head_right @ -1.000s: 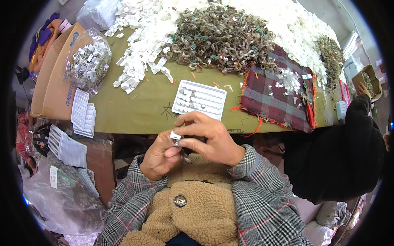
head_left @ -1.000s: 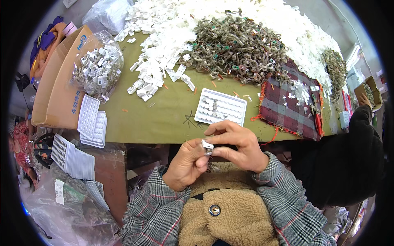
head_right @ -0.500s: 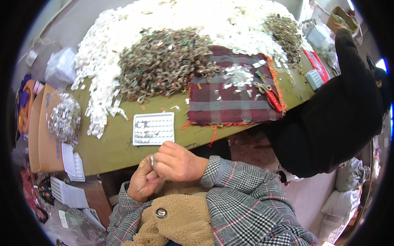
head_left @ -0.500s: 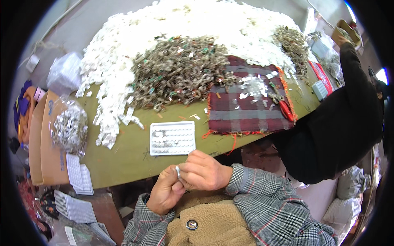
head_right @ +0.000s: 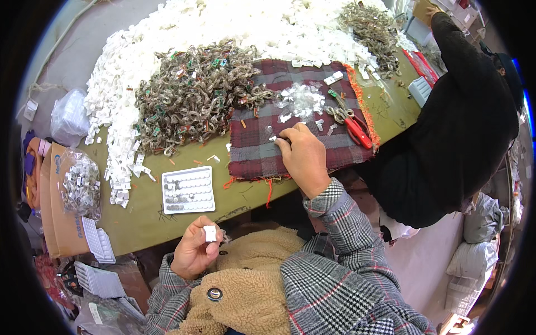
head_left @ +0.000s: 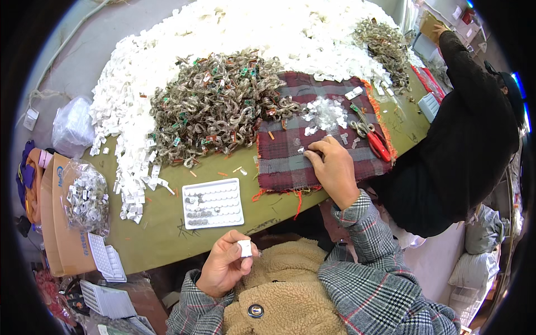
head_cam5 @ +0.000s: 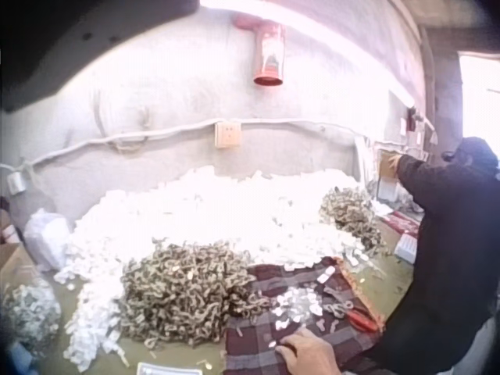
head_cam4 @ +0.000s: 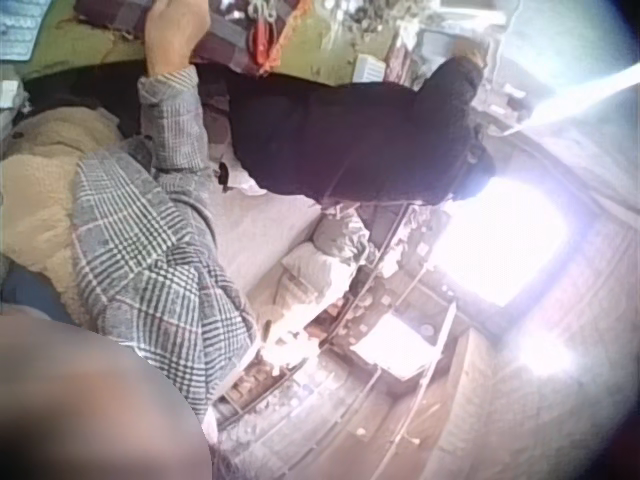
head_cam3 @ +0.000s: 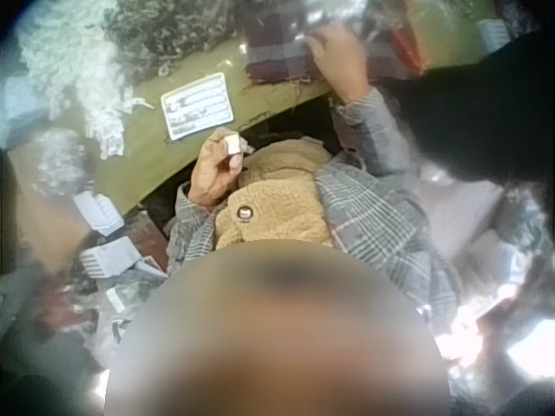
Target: The person repeatedly picks small white plastic housings and metal contacts from a table, inserts the contacts into the housings, and places the assembled units into a blister pack. The person briefly opens a patterned bag to retrieve a small item before resuming assembly.
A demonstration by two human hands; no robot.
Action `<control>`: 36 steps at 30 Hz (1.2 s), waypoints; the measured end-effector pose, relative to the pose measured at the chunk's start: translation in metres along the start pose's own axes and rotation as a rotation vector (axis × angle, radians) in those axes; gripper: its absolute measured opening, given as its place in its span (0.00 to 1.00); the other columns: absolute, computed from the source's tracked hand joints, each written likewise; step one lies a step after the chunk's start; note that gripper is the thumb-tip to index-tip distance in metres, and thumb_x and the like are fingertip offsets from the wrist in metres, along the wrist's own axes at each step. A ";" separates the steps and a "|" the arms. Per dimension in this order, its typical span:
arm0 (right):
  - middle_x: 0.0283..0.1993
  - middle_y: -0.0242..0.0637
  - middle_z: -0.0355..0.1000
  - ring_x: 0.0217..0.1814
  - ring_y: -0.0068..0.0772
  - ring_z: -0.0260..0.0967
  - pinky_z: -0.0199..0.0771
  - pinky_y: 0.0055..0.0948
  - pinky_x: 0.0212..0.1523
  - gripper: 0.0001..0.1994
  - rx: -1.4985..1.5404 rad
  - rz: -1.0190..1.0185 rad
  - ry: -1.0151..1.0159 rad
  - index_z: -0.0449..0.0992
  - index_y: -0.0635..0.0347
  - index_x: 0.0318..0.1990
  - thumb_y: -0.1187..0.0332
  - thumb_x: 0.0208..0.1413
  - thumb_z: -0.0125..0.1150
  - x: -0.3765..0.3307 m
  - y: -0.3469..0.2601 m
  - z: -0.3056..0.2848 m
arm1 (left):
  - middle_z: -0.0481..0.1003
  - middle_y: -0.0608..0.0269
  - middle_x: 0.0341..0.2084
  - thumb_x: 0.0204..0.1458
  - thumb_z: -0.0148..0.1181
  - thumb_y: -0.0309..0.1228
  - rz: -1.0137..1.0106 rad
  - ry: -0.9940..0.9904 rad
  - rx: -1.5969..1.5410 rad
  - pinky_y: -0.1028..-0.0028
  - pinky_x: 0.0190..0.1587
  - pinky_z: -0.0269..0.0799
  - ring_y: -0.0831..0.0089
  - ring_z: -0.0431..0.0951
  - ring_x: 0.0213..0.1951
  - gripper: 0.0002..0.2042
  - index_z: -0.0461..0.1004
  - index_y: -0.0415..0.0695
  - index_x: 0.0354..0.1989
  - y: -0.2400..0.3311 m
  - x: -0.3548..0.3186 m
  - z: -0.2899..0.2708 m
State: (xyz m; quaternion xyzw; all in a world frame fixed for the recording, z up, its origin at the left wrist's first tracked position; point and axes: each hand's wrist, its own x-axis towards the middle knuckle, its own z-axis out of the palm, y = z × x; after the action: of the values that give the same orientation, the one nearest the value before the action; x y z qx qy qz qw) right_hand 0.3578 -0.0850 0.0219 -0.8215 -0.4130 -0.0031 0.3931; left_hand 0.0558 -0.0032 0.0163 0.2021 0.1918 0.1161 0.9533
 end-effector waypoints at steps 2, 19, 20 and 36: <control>0.35 0.42 0.71 0.36 0.48 0.73 0.73 0.41 0.39 0.04 -0.027 -0.006 -0.005 0.78 0.63 0.34 0.72 0.54 0.64 -0.002 -0.002 0.007 | 0.79 0.46 0.37 0.60 0.61 0.30 -0.002 0.013 0.005 0.77 0.26 0.75 0.73 0.79 0.28 0.12 0.72 0.39 0.49 0.001 -0.002 0.000; 0.34 0.40 0.71 0.36 0.42 0.73 0.75 0.35 0.36 0.14 0.611 -0.607 -0.523 0.75 0.66 0.42 0.85 0.47 0.60 -0.080 -0.140 0.046 | 0.78 0.46 0.42 0.65 0.52 0.27 0.278 0.040 -0.075 0.68 0.44 0.84 0.68 0.83 0.37 0.13 0.70 0.33 0.54 0.013 -0.045 -0.021; 0.34 0.39 0.71 0.36 0.41 0.73 0.75 0.35 0.36 0.15 0.605 -0.612 -0.531 0.75 0.66 0.43 0.85 0.45 0.61 -0.081 -0.144 0.049 | 0.78 0.47 0.41 0.65 0.52 0.27 0.288 0.050 -0.059 0.69 0.43 0.84 0.69 0.83 0.36 0.13 0.71 0.33 0.54 0.014 -0.049 -0.022; 0.28 0.35 0.70 0.30 0.39 0.67 0.69 0.34 0.33 0.21 0.331 -0.847 -0.684 0.73 0.65 0.50 0.78 0.44 0.60 -0.072 -0.148 0.041 | 0.80 0.55 0.35 0.62 0.57 0.25 0.295 0.254 0.299 0.73 0.36 0.83 0.71 0.82 0.30 0.09 0.75 0.32 0.47 0.009 -0.049 -0.022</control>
State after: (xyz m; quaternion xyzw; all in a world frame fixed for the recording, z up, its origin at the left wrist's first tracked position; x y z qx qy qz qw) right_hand 0.1961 -0.0553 0.0650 -0.4660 -0.8051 0.1704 0.3250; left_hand 0.0012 -0.0024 0.0171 0.3507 0.2936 0.2489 0.8537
